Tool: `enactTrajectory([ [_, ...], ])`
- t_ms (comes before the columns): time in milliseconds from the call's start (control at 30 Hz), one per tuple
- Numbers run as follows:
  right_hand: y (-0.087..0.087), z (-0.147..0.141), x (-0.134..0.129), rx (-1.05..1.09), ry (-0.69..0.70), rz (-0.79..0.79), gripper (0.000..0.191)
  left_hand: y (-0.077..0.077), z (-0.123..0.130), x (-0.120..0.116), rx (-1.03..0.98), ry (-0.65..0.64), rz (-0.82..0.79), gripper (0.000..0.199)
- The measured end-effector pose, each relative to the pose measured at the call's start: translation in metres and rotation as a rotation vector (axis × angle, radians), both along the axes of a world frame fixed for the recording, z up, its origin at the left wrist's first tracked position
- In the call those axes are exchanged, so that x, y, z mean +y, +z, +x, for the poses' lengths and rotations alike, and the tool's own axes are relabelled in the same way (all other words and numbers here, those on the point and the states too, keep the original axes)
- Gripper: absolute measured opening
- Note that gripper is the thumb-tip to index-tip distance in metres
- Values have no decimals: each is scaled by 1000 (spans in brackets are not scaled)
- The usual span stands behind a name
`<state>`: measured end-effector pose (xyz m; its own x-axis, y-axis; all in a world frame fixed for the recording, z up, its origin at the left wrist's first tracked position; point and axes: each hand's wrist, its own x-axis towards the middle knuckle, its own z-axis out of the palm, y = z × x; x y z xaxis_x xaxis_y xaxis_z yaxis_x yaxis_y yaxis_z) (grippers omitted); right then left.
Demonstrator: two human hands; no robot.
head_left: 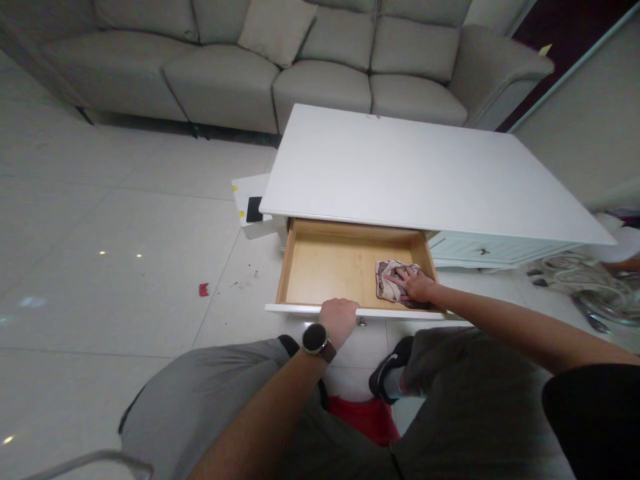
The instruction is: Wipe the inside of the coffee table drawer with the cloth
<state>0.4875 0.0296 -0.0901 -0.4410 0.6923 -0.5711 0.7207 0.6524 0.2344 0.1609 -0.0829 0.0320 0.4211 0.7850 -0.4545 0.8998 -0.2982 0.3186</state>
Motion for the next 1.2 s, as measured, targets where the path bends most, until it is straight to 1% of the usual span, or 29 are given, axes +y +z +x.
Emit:
enactTrajectory([
  [167, -11, 2, 5, 17, 26, -4, 95, 3, 1, 1, 9, 3, -18, 34],
  [267, -14, 3, 7, 26, 28, 0, 95, 4, 1, 1, 6, 7, -17, 33],
  [467, -11, 1, 11, -15, 25, -6, 99, 4, 1, 1, -1, 11, -22, 32],
  [633, -9, -2, 23, -22, 15, -13, 100, 5, 1, 0, -4, 8, -11, 34],
  [833, -14, -1, 50, -26, -18, -19, 98, 4, 1, 0, 1, 9, -11, 34],
  [1000, -16, -3, 83, -8, -62, -4, 100, 6, 2, 0, 4, 15, -16, 32],
  [1133, -16, -8, 110, -65, -124, -10, 103, 9, 1, 1, 10, 26, -32, 33],
  [1200, -17, -9, 118, -97, -127, -22, 106, 9, 1, 1, 13, 22, -33, 33],
])
